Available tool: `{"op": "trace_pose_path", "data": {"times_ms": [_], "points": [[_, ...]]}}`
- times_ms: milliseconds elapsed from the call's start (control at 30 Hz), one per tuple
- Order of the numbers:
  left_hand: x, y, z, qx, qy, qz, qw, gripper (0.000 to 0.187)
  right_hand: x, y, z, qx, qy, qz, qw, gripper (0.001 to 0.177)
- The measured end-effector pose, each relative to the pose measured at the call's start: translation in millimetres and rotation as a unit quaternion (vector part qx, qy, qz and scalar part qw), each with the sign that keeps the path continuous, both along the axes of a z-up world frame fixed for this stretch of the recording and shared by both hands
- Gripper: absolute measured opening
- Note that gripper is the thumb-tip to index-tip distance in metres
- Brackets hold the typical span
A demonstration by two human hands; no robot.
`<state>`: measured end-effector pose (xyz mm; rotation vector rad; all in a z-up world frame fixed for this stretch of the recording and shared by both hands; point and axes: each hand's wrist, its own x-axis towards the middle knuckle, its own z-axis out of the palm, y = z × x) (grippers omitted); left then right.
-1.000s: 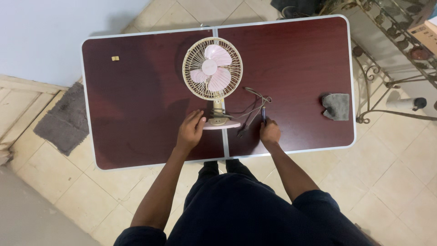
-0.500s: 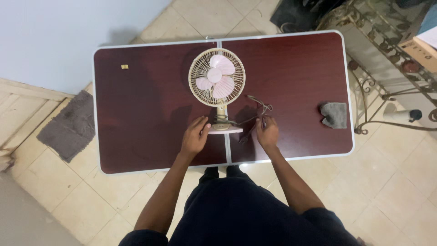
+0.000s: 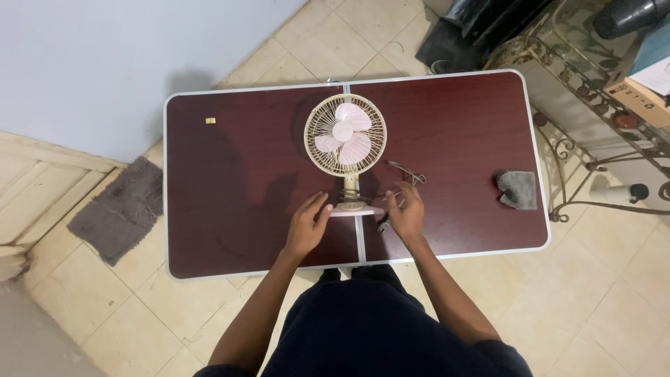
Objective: The person disassembles a small electric fan on a table. They remove a small yellow component from the base, then detach the power cord, and finally remove the front grille. The fan remains partially disassembled at the end of the clip.
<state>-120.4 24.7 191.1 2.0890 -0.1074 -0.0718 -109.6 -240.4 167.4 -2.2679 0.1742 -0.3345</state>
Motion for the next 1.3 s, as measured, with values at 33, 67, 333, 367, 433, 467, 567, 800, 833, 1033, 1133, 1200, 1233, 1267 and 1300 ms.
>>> {"op": "trace_pose_path", "data": {"times_ms": [33, 67, 333, 367, 433, 467, 567, 800, 833, 1033, 1133, 1200, 1233, 1267, 1300], "points": [[2.2, -0.9, 4.7, -0.011, 0.0, 0.0, 1.0, 0.044, 1.8, 2.0, 2.3, 0.007, 0.006, -0.002, 1.0, 0.035], [3.9, -3.0, 12.2, -0.022, 0.001, -0.001, 1.0, 0.045, 3.6, 3.6, 4.6, 0.013, 0.013, -0.004, 1.0, 0.035], [-5.3, -27.6, 210.6, -0.255, -0.181, -0.107, 0.944, 0.044, 39.9, 7.8, 11.5, 0.037, 0.008, 0.014, 0.999, 0.035], [-13.8, -20.6, 243.4, -0.289, -0.219, -0.159, 0.918, 0.045, 52.1, 6.2, 8.9, 0.015, -0.027, 0.037, 0.999, 0.033], [-27.6, -7.0, 296.0, -0.339, -0.249, -0.233, 0.877, 0.045, 56.0, 2.7, 2.0, 0.002, -0.049, 0.061, 0.997, 0.032], [-26.2, -6.2, 311.8, -0.351, -0.257, -0.249, 0.865, 0.046, 68.1, 3.5, -1.0, 0.011, -0.048, 0.067, 0.997, 0.032], [1.6, -24.3, 320.2, -0.363, -0.269, -0.268, 0.851, 0.047, 90.2, 8.4, 0.7, 0.095, -0.002, 0.066, 0.993, 0.034], [47.6, -49.6, 304.9, -0.362, -0.262, -0.291, 0.846, 0.05, 132.8, 8.5, 14.5, 0.05, 0.004, 0.081, 0.995, 0.033], [53.1, -49.8, 304.4, -0.364, -0.26, -0.29, 0.846, 0.051, 135.7, 6.9, 14.9, 0.057, 0.013, 0.074, 0.996, 0.034], [72.3, -25.1, 324.5, -0.349, -0.254, -0.274, 0.859, 0.054, 163.6, 14.8, -0.1, 0.025, 0.007, 0.074, 0.997, 0.036], [71.9, -8.5, 320.7, -0.342, -0.238, -0.262, 0.871, 0.055, 173.6, 14.0, -11.9, 0.006, 0.007, 0.075, 0.997, 0.039], [88.8, -12.0, 282.4, -0.315, -0.207, -0.227, 0.898, 0.056, 188.5, 18.3, -18.9, -0.009, -0.007, 0.082, 0.997, 0.041], [106.5, -15.8, 254.3, -0.271, -0.184, -0.185, 0.926, 0.057, 199.0, 18.5, -19.1, -0.017, -0.009, 0.082, 0.996, 0.043], [120.5, -21.4, 222.8, -0.226, -0.149, -0.14, 0.952, 0.057, 201.0, 19.0, -19.0, -0.024, -0.004, 0.084, 0.996, 0.046], [133.5, -25.1, 188.8, -0.188, -0.112, -0.104, 0.97, 0.058, 202.3, 20.7, -18.8, -0.031, 0.001, 0.086, 0.996, 0.048]]}}
